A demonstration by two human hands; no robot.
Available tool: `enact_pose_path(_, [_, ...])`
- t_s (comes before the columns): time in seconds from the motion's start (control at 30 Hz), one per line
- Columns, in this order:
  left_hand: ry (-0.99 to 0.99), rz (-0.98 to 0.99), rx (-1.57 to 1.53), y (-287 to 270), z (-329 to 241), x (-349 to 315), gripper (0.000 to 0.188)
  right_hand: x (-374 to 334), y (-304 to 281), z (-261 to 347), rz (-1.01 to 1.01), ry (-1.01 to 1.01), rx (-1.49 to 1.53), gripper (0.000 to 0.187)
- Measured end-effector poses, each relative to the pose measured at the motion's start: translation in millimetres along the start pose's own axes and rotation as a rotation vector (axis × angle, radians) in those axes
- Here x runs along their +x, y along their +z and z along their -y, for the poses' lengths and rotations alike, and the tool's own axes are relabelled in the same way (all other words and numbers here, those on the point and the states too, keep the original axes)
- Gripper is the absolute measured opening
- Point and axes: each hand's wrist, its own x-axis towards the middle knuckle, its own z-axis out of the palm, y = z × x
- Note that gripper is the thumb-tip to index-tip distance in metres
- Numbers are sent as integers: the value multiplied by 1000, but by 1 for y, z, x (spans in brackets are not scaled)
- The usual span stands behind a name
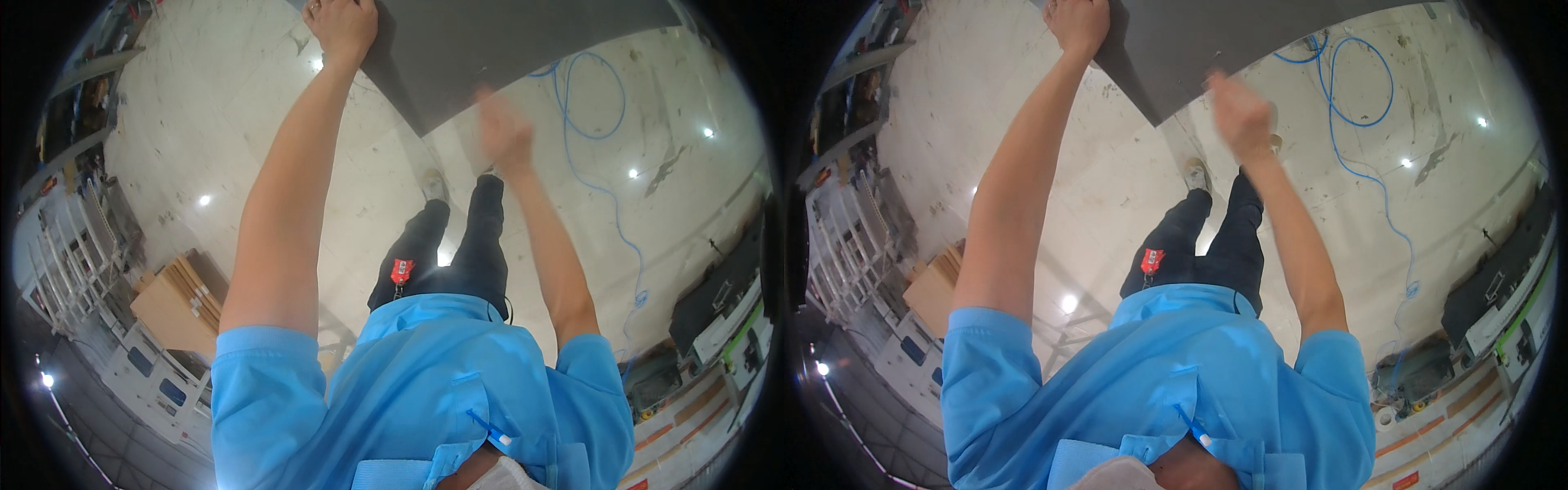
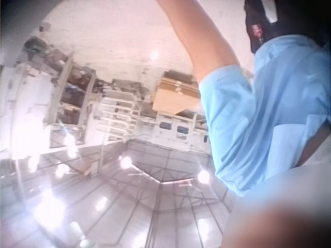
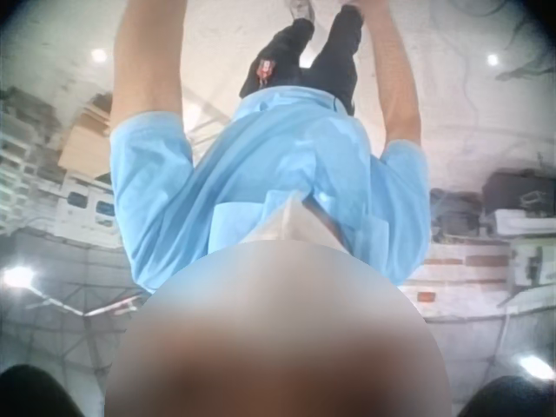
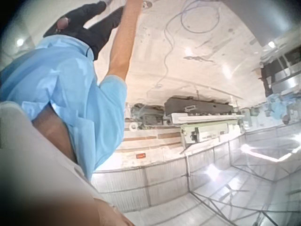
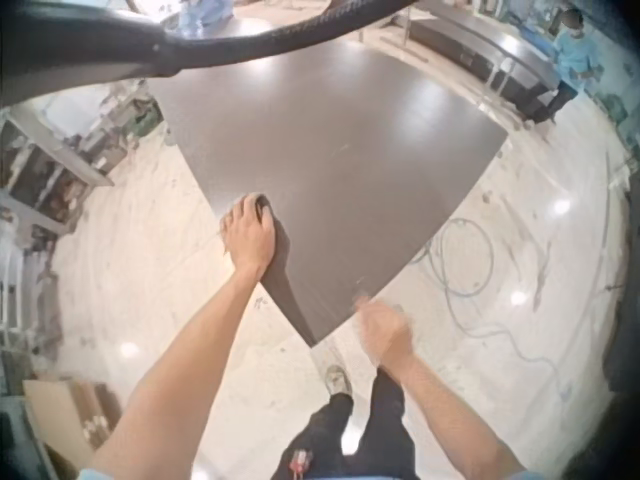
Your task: The person applies a white adhesive from a bottle along the edge of a large gray sheet, then uses a small metal tool to spread and smooth the adhesive along the edge. The person repeatedly moves along the edge, applying and smoothing the adhesive in sections.
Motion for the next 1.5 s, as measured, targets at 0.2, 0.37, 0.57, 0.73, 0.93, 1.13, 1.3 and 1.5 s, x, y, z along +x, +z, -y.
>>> enact_pose_path(0.2, [31,-57,-131,13,18,1,34,-13,9,33,10,72,-165,25])
enact_pose_path(0.37, [86,-33,-206,19,34,5,34,-32,18,82,172,-38,194,25])
enact_pose_path(0.57, [224,-92,-101,15,32,-4,35,-4,8,43,-62,296,-115,29])
enact_pose_path(0.73, [139,18,-119,15,32,-10,39,-24,17,88,63,148,220,21])
enact_pose_path(0.93, [178,15,-132,18,42,2,39,-2,-17,22,-29,629,395,18])
enact_pose_path(1.13, [216,104,-63,3,37,-5,42,42,-65,-161,-196,750,144,24])
enact_pose_path(1.3, [172,184,-68,-16,29,-6,44,104,-101,-345,-453,922,153,27])
enact_pose_path(1.5, [120,311,8,-29,17,-7,48,168,-139,-498,-559,819,86,27])
